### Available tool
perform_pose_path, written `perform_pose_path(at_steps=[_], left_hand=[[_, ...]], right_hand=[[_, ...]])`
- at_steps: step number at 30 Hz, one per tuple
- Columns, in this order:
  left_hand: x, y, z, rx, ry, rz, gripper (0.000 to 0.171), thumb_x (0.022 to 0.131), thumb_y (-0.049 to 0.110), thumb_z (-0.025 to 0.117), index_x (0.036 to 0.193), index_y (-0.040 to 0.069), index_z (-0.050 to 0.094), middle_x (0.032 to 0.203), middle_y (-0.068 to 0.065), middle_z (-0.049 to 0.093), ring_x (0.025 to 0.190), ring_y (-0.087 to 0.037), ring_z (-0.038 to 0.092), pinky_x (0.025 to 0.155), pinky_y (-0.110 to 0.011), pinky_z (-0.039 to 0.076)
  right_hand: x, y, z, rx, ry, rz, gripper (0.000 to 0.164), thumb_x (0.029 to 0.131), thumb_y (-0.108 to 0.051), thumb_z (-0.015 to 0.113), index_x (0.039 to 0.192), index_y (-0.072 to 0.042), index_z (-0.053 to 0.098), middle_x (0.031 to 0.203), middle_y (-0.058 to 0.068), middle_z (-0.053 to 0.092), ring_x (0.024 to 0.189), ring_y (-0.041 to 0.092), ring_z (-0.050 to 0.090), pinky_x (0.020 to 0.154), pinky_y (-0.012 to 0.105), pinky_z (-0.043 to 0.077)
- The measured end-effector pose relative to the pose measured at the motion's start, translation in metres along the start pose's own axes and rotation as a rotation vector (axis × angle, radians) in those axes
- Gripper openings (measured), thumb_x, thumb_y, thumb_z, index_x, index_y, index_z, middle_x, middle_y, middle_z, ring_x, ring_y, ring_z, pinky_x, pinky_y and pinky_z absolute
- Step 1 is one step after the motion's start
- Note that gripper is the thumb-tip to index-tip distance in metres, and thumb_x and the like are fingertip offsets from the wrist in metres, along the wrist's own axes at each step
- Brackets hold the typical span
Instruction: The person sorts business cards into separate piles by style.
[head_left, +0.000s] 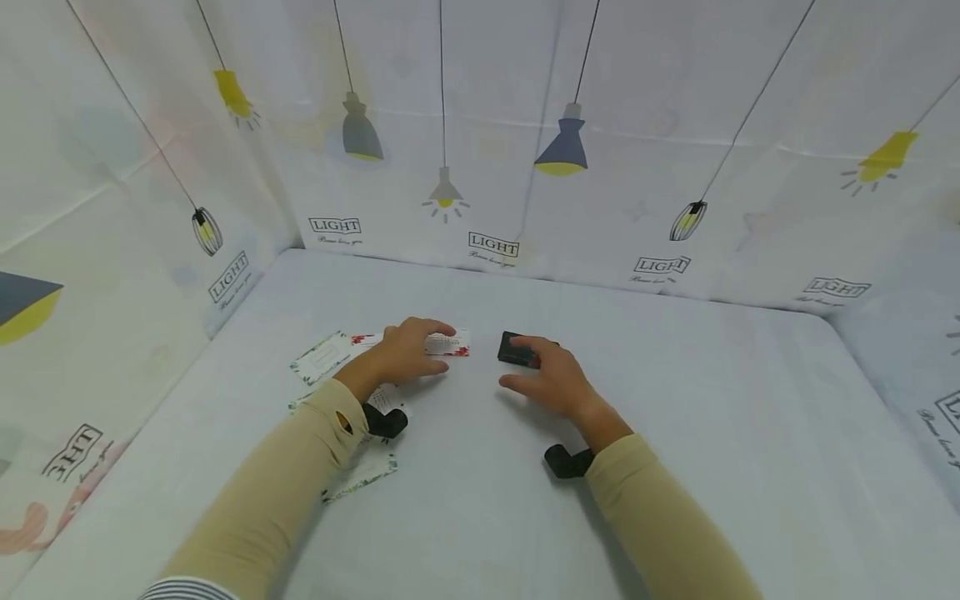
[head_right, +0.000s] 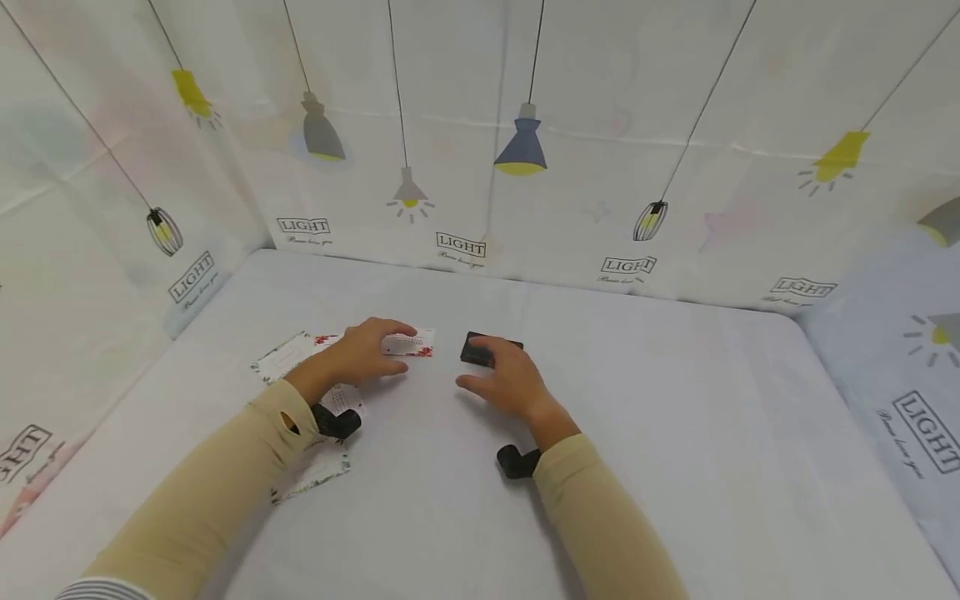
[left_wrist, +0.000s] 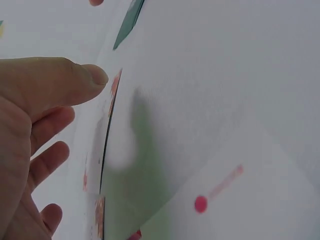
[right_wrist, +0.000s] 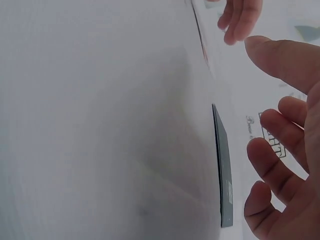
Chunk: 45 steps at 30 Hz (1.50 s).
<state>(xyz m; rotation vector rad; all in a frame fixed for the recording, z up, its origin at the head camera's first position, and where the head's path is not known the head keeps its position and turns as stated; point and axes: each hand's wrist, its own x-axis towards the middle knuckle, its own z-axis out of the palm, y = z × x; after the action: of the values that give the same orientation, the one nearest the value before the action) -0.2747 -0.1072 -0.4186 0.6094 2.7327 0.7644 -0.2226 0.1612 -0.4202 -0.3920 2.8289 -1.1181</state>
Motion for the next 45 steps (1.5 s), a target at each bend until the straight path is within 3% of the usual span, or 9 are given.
perform_pose_path(at_steps=[7,16,26,34,45], left_hand=[[0.001,-0.018,-0.007,0.026,0.02,-0.027,0.059,0.089,0.027,0.073,0.143,0.017,0.054,0.143,-0.008,0.051,0.135,-0.03,0.04,0.099,-0.053,0.029],[0.008,-0.036,-0.009,0.006,0.031,-0.075,0.058,0.088,0.027,0.072,0.142,0.016,0.054,0.144,-0.01,0.051,0.134,-0.031,0.041,0.1,-0.057,0.028],[0.01,-0.032,-0.018,-0.016,-0.001,-0.11,0.047,0.089,0.028,0.073,0.132,0.015,0.062,0.137,-0.009,0.057,0.126,-0.029,0.046,0.099,-0.053,0.026],[0.012,-0.04,-0.014,0.078,0.051,-0.089,0.044,0.087,0.035,0.077,0.127,0.017,0.067,0.129,-0.003,0.063,0.125,-0.027,0.047,0.097,-0.051,0.026],[0.007,-0.034,-0.021,0.019,0.076,-0.087,0.045,0.087,0.037,0.077,0.127,0.02,0.067,0.135,-0.006,0.058,0.126,-0.027,0.046,0.096,-0.049,0.027]], right_hand=[[0.001,-0.006,0.007,0.002,-0.017,-0.005,0.066,0.084,-0.034,0.08,0.14,-0.01,0.057,0.12,0.011,0.063,0.101,0.026,0.055,0.079,0.039,0.047],[0.002,-0.01,0.013,0.008,-0.016,-0.014,0.065,0.084,-0.035,0.08,0.14,-0.01,0.057,0.127,0.009,0.061,0.102,0.025,0.055,0.078,0.038,0.047],[0.0,-0.013,0.015,0.007,-0.007,-0.011,0.064,0.084,-0.032,0.081,0.14,-0.012,0.057,0.134,0.006,0.06,0.104,0.024,0.055,0.079,0.037,0.047],[-0.002,-0.013,0.015,0.006,-0.014,-0.003,0.065,0.085,-0.033,0.081,0.141,-0.012,0.057,0.131,0.006,0.061,0.103,0.023,0.056,0.077,0.036,0.047],[-0.001,-0.011,0.015,0.002,-0.013,-0.021,0.064,0.086,-0.033,0.079,0.141,-0.01,0.056,0.132,0.006,0.06,0.102,0.022,0.056,0.077,0.036,0.047]])
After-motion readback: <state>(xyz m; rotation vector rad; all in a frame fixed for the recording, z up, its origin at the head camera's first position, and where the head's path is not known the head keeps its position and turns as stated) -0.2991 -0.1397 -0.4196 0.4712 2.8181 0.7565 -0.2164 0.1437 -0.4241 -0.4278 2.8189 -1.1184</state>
